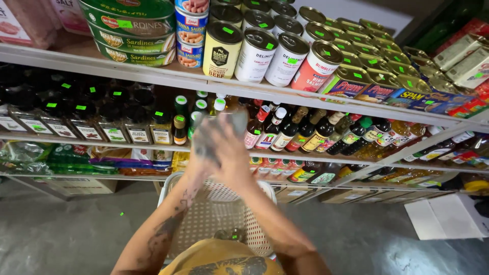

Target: The person is wiping canned food items with a cloth and organizing them onto a grocery store shelf.

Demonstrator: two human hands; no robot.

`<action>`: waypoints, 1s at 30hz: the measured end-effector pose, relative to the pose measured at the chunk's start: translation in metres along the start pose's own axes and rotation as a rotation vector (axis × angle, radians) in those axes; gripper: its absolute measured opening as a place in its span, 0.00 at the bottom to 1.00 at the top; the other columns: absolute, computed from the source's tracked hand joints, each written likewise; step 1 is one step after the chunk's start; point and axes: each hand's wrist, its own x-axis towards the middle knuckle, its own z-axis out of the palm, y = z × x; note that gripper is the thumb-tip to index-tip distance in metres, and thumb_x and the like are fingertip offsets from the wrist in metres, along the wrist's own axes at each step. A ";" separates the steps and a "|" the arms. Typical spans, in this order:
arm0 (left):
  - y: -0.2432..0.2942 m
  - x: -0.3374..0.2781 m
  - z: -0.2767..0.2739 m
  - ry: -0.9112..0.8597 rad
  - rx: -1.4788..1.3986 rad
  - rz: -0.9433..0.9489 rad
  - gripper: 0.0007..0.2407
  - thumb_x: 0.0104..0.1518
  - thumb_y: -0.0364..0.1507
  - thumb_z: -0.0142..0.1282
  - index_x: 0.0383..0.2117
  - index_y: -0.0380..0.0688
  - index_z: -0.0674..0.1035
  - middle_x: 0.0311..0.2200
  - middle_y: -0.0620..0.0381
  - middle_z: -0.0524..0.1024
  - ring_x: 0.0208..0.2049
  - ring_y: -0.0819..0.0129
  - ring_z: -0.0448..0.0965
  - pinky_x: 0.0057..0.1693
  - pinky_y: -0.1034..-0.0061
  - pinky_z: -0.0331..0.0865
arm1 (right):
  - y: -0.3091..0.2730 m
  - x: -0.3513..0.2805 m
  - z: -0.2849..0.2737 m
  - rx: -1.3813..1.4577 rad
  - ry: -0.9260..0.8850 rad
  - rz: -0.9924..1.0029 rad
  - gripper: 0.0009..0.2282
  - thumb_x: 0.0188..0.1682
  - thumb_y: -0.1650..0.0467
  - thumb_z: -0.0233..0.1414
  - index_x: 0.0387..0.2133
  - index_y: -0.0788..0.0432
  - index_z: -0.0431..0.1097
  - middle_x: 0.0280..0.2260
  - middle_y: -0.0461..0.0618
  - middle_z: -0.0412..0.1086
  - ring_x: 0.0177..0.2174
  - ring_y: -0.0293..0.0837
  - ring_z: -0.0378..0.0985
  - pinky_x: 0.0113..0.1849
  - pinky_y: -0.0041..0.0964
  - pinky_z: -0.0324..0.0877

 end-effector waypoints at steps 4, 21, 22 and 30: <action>-0.093 0.068 -0.070 -0.140 -0.570 -0.301 0.25 0.63 0.52 0.46 0.45 0.40 0.79 0.38 0.54 0.81 0.35 0.66 0.81 0.46 0.73 0.75 | 0.001 -0.014 0.013 -0.091 0.036 -0.083 0.29 0.44 0.48 0.51 0.51 0.53 0.71 0.58 0.53 0.67 0.60 0.65 0.64 0.49 0.60 0.65; -0.023 0.000 0.005 -0.046 0.136 0.450 0.43 0.43 0.27 0.74 0.67 0.46 0.56 0.58 0.45 0.65 0.60 0.63 0.61 0.71 0.61 0.54 | 0.036 -0.034 0.053 1.546 0.909 1.394 0.09 0.45 0.69 0.58 0.36 0.62 0.77 0.36 0.62 0.78 0.36 0.53 0.82 0.39 0.51 0.79; -0.024 -0.003 0.013 -0.037 0.080 0.462 0.45 0.41 0.30 0.75 0.67 0.46 0.55 0.58 0.46 0.65 0.61 0.64 0.60 0.71 0.62 0.54 | 0.030 -0.019 0.036 1.602 0.922 1.413 0.14 0.47 0.62 0.57 0.38 0.60 0.77 0.38 0.62 0.78 0.37 0.53 0.82 0.40 0.50 0.79; 0.050 0.006 0.029 -0.018 0.227 0.604 0.39 0.48 0.46 0.61 0.63 0.37 0.58 0.53 0.45 0.68 0.52 0.59 0.70 0.60 0.69 0.63 | 0.022 -0.023 -0.008 1.263 0.612 1.129 0.26 0.43 0.82 0.43 0.58 0.65 0.68 0.46 0.57 0.75 0.41 0.48 0.75 0.45 0.36 0.69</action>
